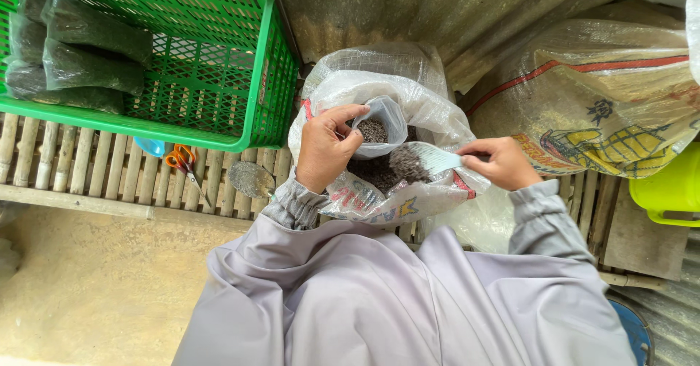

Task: The person scoops dark grains from a large sack into a small plastic bag using a white scoop. They hold the bag open with one hand while repeatedly filling it with the other. The filled bag is then placed into a green basket.

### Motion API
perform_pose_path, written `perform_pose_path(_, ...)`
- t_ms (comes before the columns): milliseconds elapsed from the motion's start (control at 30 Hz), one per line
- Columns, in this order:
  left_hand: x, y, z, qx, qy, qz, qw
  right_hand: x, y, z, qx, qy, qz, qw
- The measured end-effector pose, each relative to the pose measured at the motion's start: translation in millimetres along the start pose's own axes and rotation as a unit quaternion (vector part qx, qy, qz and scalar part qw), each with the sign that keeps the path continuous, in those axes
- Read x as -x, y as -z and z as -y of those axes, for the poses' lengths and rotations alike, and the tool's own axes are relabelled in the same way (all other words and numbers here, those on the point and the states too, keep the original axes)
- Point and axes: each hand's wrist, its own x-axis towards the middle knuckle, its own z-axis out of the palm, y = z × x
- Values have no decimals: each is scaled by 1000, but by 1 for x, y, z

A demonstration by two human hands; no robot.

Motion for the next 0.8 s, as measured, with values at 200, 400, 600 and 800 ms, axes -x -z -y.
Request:
perform_pose_path(200, 1, -4, -1, -15, -38, 8, 999, 19, 71, 46, -9, -7, -2, 1000)
perform_pose_path(400, 4, -13, -12, -26, -33, 6, 999, 10, 107, 117, 66, 51, -18, 996)
perform_pose_path(600, 7, -18, -14, -15, -54, 4, 998, -23, 92, 167, 190, 126, -13, 974)
perform_pose_path(800, 6, -15, -15, -14, -35, -7, 999, -29, 87, 183, 282, 144, -33, 948)
